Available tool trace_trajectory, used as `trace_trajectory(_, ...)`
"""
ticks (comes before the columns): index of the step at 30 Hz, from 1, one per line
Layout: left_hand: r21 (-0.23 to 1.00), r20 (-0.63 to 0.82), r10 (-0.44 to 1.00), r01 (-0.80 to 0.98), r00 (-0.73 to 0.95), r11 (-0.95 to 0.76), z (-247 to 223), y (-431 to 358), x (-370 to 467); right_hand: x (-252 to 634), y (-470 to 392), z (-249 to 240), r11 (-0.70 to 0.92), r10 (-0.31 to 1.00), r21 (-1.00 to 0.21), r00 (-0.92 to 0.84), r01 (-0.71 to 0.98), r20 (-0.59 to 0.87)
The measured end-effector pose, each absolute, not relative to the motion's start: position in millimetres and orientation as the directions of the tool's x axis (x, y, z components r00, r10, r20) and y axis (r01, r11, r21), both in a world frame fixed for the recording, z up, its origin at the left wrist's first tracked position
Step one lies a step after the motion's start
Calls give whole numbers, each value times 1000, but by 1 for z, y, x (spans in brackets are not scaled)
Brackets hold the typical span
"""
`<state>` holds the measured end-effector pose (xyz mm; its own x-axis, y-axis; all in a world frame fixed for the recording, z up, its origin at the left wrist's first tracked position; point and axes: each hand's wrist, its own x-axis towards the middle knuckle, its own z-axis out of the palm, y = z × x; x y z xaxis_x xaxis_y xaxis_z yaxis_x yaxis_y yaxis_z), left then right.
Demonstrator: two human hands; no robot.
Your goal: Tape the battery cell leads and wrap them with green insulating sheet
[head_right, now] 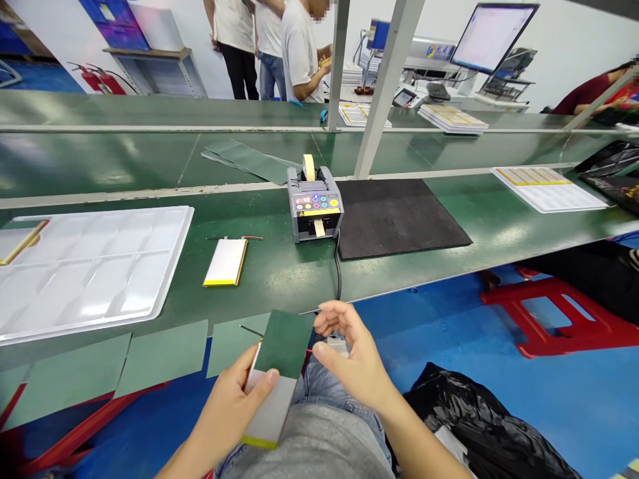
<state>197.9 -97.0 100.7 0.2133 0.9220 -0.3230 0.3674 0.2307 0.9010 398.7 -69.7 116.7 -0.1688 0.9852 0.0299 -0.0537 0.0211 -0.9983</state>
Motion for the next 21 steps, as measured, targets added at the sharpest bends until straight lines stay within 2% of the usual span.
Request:
trace_trajectory(3, 812, -340, 928, 546, 152, 208, 103, -99, 190, 391, -55, 132, 137, 970, -973, -224, 186, 94)
trace_trajectory(6, 782, -318, 931, 605, 179, 150, 105, -108, 184, 379, -47, 140, 174, 951, -941, -296, 292, 84)
trace_trajectory(8, 780, -241, 945, 623, 221, 54, 106, -113, 179, 371, -43, 140, 135, 941, -954, -337, 268, 38)
trace_trajectory(10, 775, -86, 958, 622, 274, -108, 106, -116, 175, 363, -41, 135, 35, 912, -978, -408, 205, -53)
trace_trajectory(13, 709, 217, 914, 588, 343, -389, 105, -115, 167, 348, -42, 122, -189, 783, -979, -589, 79, -199)
trace_trajectory(15, 665, 321, 877, 575, 357, -477, 106, -112, 163, 338, -45, 113, -313, 693, -950, -682, 7, -234)
trace_trajectory(18, 725, 239, 897, 546, 373, -420, 108, -107, 156, 325, -47, 104, -416, 611, -908, -754, -46, -242)
trace_trajectory(21, 851, 37, 947, 488, 319, -197, 113, -104, 149, 317, -42, 102, -386, 564, -923, -787, 15, -248)
